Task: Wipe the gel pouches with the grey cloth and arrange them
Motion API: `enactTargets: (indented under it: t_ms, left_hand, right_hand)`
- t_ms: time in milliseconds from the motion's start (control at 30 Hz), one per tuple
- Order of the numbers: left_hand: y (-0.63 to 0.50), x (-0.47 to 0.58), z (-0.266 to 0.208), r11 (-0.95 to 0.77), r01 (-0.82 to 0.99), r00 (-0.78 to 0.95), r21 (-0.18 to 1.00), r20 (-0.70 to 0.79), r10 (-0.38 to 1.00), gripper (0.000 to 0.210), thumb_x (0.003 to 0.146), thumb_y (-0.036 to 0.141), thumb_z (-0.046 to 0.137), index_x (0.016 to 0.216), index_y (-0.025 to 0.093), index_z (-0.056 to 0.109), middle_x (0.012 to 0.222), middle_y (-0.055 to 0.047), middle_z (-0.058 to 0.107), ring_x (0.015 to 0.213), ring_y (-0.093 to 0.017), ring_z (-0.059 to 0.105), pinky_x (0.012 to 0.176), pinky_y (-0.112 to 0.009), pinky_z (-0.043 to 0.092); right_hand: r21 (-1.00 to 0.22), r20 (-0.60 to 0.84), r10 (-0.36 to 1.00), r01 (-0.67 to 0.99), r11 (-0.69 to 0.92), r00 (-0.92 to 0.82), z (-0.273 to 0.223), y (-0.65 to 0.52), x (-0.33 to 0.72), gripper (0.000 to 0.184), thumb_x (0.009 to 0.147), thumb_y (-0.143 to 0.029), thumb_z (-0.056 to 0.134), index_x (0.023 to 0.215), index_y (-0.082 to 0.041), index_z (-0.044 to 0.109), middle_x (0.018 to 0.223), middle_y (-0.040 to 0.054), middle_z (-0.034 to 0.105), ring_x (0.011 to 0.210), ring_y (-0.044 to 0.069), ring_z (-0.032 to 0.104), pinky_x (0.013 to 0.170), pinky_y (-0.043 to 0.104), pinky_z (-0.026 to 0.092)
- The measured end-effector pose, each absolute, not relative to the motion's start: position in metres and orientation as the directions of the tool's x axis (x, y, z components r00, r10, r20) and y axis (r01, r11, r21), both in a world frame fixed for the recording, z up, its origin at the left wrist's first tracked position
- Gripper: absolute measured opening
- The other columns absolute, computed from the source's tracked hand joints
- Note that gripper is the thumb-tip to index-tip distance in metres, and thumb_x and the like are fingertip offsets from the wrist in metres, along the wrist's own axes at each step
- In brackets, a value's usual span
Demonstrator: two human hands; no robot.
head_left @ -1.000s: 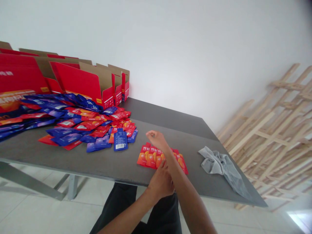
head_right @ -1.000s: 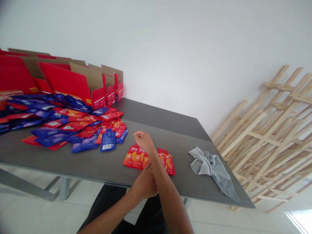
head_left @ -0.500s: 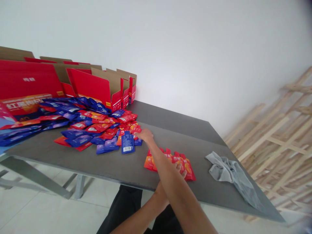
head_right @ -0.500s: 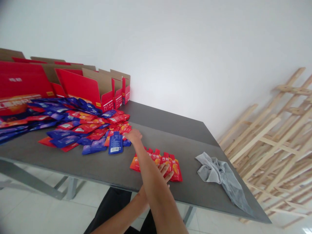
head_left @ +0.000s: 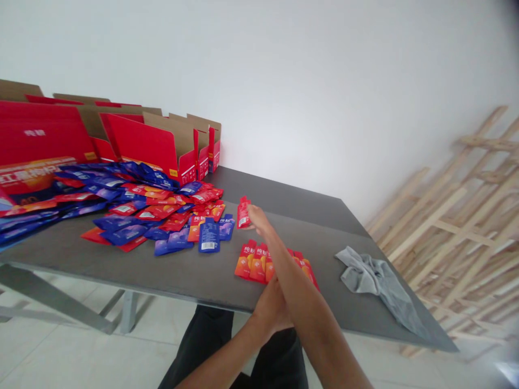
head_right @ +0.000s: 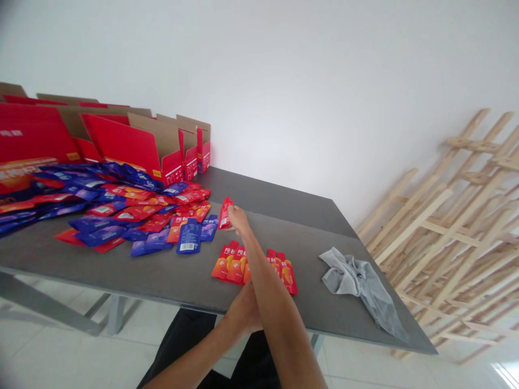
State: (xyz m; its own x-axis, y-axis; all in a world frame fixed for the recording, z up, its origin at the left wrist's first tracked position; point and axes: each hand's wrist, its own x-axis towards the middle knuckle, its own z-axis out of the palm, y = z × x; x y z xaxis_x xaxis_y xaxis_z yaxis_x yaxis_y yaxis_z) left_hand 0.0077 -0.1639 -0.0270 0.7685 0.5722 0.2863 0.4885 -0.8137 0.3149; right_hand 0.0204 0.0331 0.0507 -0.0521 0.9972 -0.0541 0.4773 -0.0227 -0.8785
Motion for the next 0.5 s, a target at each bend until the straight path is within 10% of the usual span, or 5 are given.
enactTargets:
  t_ms: [233, 400, 500]
  left_hand:
    - [-0.164, 0.004, -0.026, -0.763, 0.554, 0.703, 0.333, 0.304, 0.643, 0.053, 0.098, 0.042, 0.042, 0.147, 0.020, 0.048, 0.156, -0.012, 0.041, 0.148, -0.029, 0.030, 0.124, -0.049, 0.019]
    - [-0.164, 0.005, -0.030, -0.770, 0.559, 0.699, 0.307, 0.326, 0.637, 0.056, 0.097, 0.041, 0.044, 0.149, 0.020, 0.045, 0.159, -0.011, 0.038, 0.148, -0.030, 0.030, 0.123, -0.049, 0.021]
    - [-0.163, 0.004, -0.029, -0.768, 0.566, 0.697, 0.300, 0.324, 0.640, 0.056, 0.097, 0.041, 0.043, 0.150, 0.020, 0.044, 0.159, -0.011, 0.037, 0.148, -0.029, 0.032, 0.123, -0.049, 0.021]
  right_hand:
    - [-0.989, -0.084, 0.996, -0.124, -0.084, -0.008, 0.074, -0.025, 0.147, 0.037, 0.098, -0.029, 0.034, 0.114, -0.012, 0.063, 0.098, 0.0147, 0.076, 0.076, 0.022, 0.073, 0.070, 0.035, 0.060]
    - [-0.997, -0.064, 0.957, 0.017, -0.071, 0.283, 0.068, -0.085, 0.231, 0.035, 0.093, -0.024, 0.036, 0.114, -0.014, 0.063, 0.101, 0.0121, 0.077, 0.072, 0.020, 0.073, 0.067, 0.031, 0.059]
    - [-0.905, -0.005, 0.886, 0.374, -0.201, 0.464, 0.052, -0.112, 0.262, 0.038, 0.094, -0.028, 0.034, 0.120, -0.015, 0.059, 0.100, 0.0110, 0.076, 0.072, 0.020, 0.073, 0.066, 0.031, 0.059]
